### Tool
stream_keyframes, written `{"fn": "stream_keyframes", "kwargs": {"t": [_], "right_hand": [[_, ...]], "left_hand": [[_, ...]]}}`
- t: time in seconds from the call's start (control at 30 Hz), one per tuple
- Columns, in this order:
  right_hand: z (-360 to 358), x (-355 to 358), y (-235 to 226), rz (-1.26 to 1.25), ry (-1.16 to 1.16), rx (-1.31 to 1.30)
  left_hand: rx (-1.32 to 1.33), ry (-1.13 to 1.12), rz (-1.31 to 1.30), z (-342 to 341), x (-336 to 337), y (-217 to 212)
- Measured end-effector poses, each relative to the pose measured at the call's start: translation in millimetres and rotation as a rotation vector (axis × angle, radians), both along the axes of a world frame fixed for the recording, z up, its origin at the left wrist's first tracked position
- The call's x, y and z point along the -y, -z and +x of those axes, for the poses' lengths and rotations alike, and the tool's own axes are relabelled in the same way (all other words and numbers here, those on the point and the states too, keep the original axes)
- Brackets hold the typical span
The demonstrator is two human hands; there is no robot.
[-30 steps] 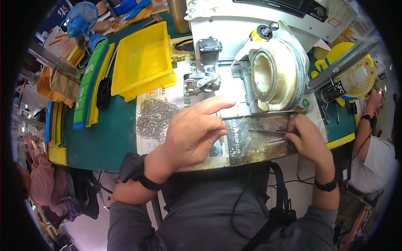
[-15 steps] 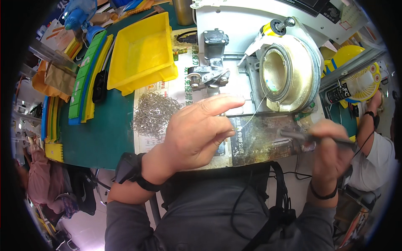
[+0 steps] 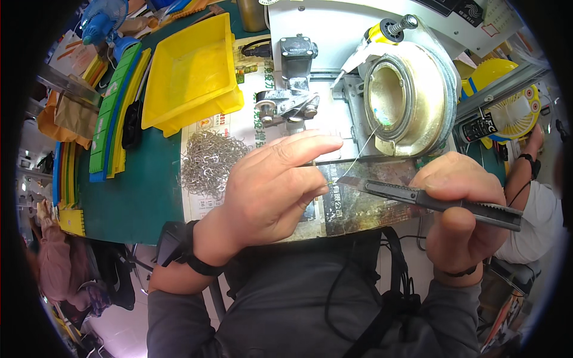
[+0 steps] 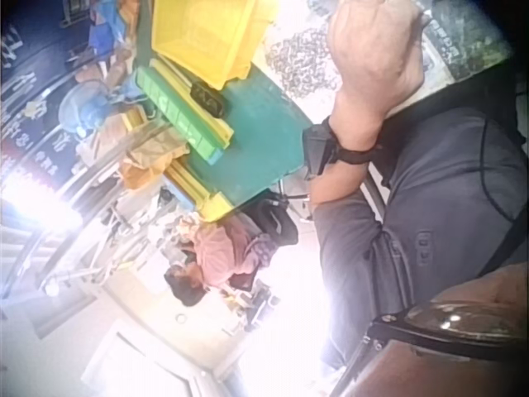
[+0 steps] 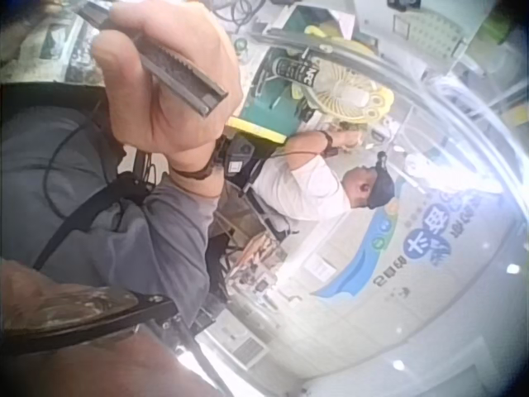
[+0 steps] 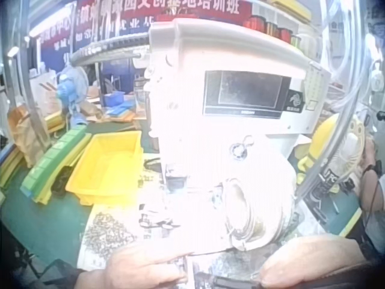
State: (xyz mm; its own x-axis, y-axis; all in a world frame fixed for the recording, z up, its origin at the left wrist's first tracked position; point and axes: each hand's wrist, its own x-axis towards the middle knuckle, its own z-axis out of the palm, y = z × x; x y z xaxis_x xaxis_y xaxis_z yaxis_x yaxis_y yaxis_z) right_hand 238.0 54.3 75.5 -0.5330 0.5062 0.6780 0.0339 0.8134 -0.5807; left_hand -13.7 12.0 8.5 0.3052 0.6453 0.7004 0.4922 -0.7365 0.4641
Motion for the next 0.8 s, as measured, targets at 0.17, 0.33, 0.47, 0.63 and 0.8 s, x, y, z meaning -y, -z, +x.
{"fn": "stream_keyframes", "kwargs": {"t": [0.17, 0.33, 0.47, 0.63, 0.8], "right_hand": [[-4.5, -3.0, -1.0, 0.001, -0.006, 0.037], [-5.8, -4.4, 0.4, 0.041, -0.040, 0.022], [-6.0, -2.5, -0.6, 0.047, -0.048, 0.028], [-5.6, 2.3, 0.9, 0.008, 0.025, -0.008], [-7.9, -0.2, 0.8, 0.000, 0.018, 0.026]], "left_hand": [[0.003, 0.006, -0.002, 0.2, -0.5, 1.0], [0.012, 0.008, -0.003, 0.7, -0.1, 0.6], [0.002, 0.007, -0.003, 0.1, 0.4, -0.2], [0.017, 0.016, -0.001, 0.5, 0.5, -0.9], [0.014, 0.011, -0.019, 0.3, 1.6, -0.7]]}}
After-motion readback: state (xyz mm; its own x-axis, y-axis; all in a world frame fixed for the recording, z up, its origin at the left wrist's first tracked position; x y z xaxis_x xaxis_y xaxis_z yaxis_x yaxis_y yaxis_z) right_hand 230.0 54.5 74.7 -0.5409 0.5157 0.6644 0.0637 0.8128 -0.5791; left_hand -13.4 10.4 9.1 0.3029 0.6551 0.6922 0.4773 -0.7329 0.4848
